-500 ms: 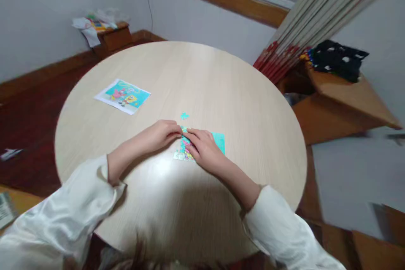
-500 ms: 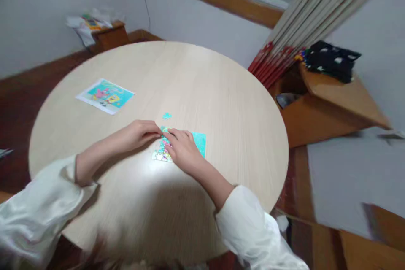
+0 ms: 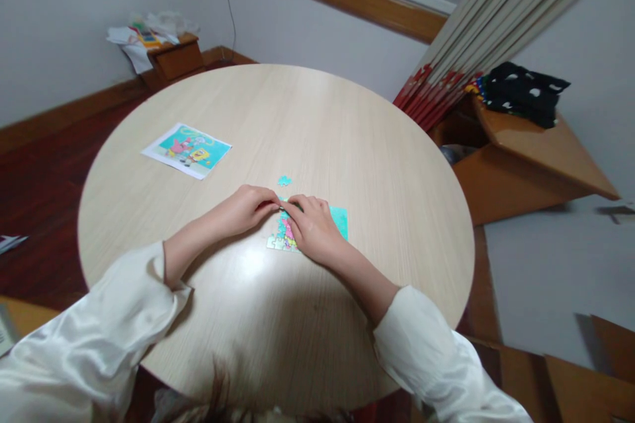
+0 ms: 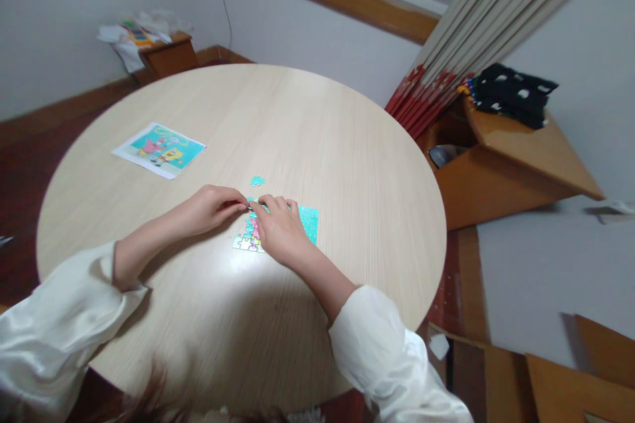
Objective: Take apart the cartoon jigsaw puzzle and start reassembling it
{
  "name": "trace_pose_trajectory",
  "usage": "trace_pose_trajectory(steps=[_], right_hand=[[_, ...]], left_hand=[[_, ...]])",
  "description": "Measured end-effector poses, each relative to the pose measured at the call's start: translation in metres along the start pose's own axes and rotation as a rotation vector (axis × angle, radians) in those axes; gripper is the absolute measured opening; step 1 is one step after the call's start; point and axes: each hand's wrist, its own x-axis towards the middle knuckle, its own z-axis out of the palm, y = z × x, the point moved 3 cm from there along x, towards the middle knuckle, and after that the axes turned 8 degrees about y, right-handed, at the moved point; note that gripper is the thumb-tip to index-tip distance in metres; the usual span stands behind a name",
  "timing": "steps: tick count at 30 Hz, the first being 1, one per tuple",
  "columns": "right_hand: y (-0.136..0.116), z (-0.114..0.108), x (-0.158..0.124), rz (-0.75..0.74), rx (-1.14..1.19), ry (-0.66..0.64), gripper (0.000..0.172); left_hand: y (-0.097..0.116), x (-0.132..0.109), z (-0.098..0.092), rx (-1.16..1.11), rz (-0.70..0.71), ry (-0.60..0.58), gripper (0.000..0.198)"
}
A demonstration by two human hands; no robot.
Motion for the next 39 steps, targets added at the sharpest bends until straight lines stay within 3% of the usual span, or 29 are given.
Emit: trace_pose_trajectory(steps=[19,29,36,39], right_hand=[[0.009,0.001,0.003,0.076,0.153,0.015,0.035],[0.011,0.002,0.003,0.082,0.164,0.015,0.041],[0.007,0.000,0.003,0.070,0.121,0.021,0.040],[0.007,-0.001,0.003,0.066,0.115,0.020,0.042]], left_hand=[[-0.009,0.002,0.008,0.058,-0.088,0.091,0.021],[-0.003,0.000,0.001,0.147,0.211,0.052,0.027],[-0.003,-0.002,-0.002,0.105,0.186,-0.073,0.026],[-0.004,-0.003,-0.002,0.074,0.155,-0.061,0.021]])
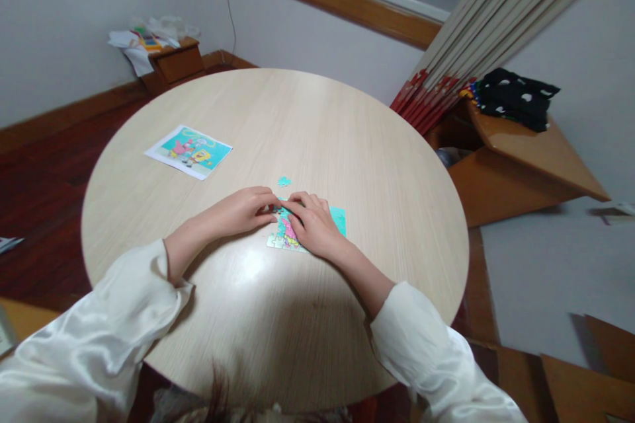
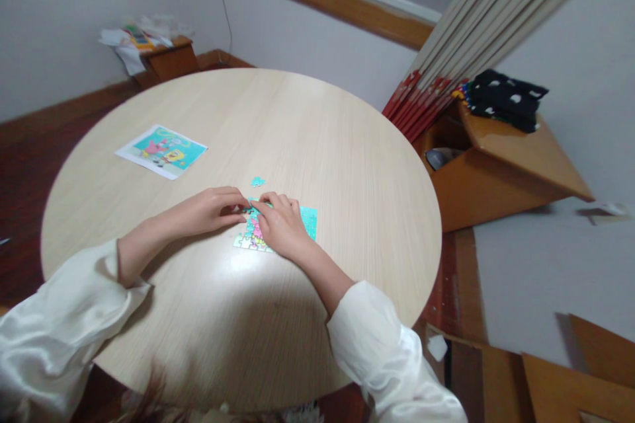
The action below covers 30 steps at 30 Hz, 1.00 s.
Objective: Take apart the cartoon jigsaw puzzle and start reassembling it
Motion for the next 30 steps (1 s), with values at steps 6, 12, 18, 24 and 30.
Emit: trace_pose_trajectory(steps=[6,12,18,24,30], right_hand=[[0.001,0.002,0.000,0.003,-0.025,0.005,0.040],[0.001,0.005,0.000,-0.028,-0.094,0.018,0.038],[-0.004,0.006,0.000,-0.072,-0.181,0.017,0.039],[-0.010,0.005,0.000,-0.090,-0.243,-0.004,0.041],[-0.013,0.003,-0.001,-0.085,-0.255,-0.009,0.040]], left_hand=[[0.001,-0.001,0.009,0.091,0.072,0.056,0.029],[0.001,-0.007,0.017,0.290,0.205,0.097,0.037],[0.006,-0.008,0.018,0.354,0.244,0.087,0.039],[0.007,-0.009,0.018,0.345,0.228,0.077,0.038],[0.015,-0.021,0.019,0.247,0.265,0.105,0.034]])
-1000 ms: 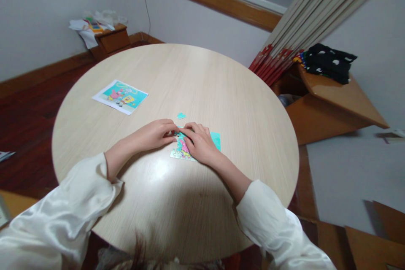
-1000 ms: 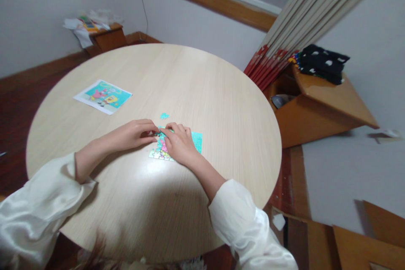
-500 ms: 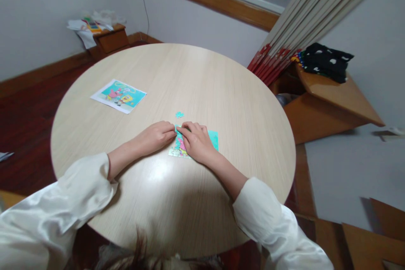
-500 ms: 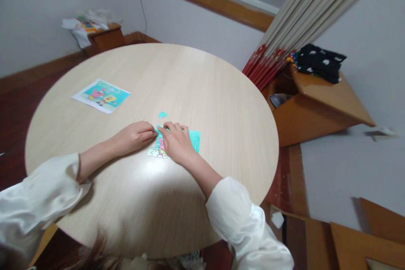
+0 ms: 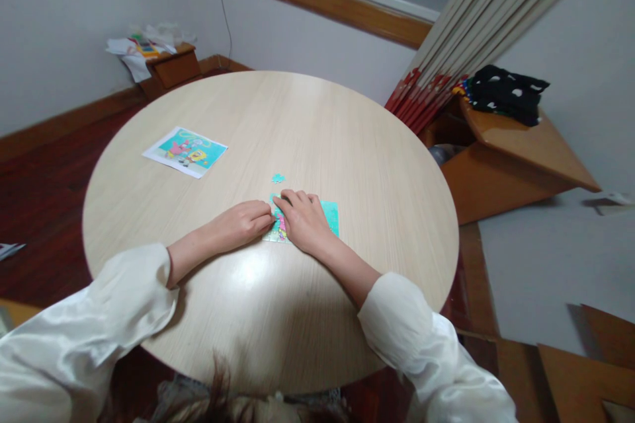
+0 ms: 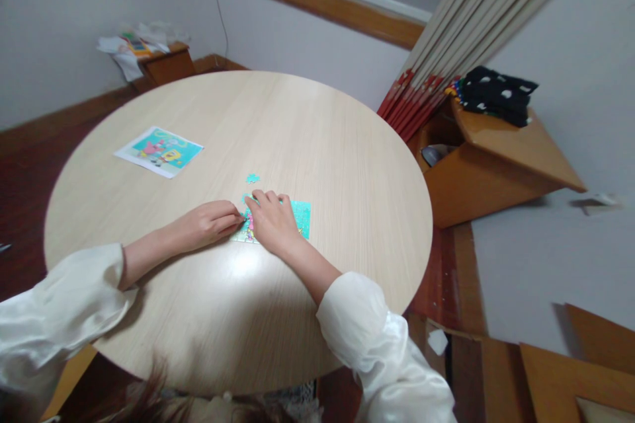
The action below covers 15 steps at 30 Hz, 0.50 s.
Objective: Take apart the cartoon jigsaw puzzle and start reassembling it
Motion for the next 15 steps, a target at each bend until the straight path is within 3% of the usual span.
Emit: trace_pose_trajectory(steps=[6,15], right_hand=[[0.003,0.006,0.001,-0.002,0.029,0.028,0.040],[0.006,0.006,0.000,0.044,0.163,0.098,0.038]], left_hand=[[-0.010,-0.008,-0.013,-0.051,-0.194,0.219,0.020],[-0.010,0.000,0.000,-0.210,-0.311,0.020,0.025]])
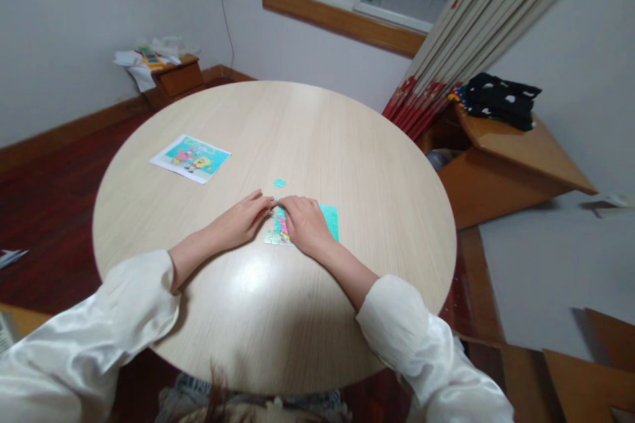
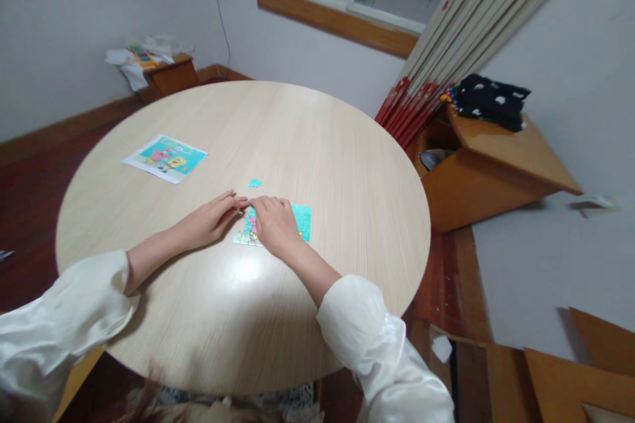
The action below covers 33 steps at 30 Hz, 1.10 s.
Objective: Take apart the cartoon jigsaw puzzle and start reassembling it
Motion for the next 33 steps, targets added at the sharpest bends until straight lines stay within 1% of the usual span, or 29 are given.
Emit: trace_pose_trajectory(steps=[4,7,13,17,19,21,23,25,27,30,33], right_hand=[[0.007,-0.005,-0.001,0.058,0.063,0.079,0.034],[0.015,-0.007,-0.003,0.079,0.046,0.098,0.032],[0.017,-0.008,-0.005,0.068,-0.071,0.006,0.027],[0.016,-0.012,0.001,0.096,-0.080,-0.030,0.026],[0.017,-0.014,0.009,0.124,-0.052,-0.017,0.026],[0.019,-0.014,0.021,0.135,-0.016,0.024,0.027],[0.022,-0.011,0.034,0.118,0.013,0.057,0.027],[0.025,-0.005,0.047,0.090,0.022,0.047,0.027],[0.027,0.002,0.058,0.064,0.004,-0.007,0.026],[0.032,0.010,0.069,0.042,-0.028,-0.076,0.020],[0.039,0.011,0.072,0.057,0.002,-0.051,0.017]], left_hand=[[0.003,0.000,0.002,-0.047,-0.071,-0.002,0.026],[0.005,0.002,0.004,-0.067,-0.082,-0.010,0.027],[0.006,0.007,0.005,-0.087,-0.084,0.003,0.028],[0.005,0.009,0.005,-0.109,-0.066,0.026,0.026],[0.002,0.010,0.003,-0.130,-0.062,0.102,0.022],[-0.004,0.011,-0.002,-0.130,-0.082,0.236,0.018],[-0.014,0.012,-0.009,-0.095,-0.131,0.371,0.014],[-0.024,0.012,-0.015,-0.045,-0.192,0.435,0.013],[-0.034,0.011,-0.019,-0.008,-0.248,0.417,0.013],[-0.043,0.008,-0.020,0.001,-0.288,0.317,0.012],[-0.044,0.006,-0.020,-0.004,-0.293,0.273,0.014]])
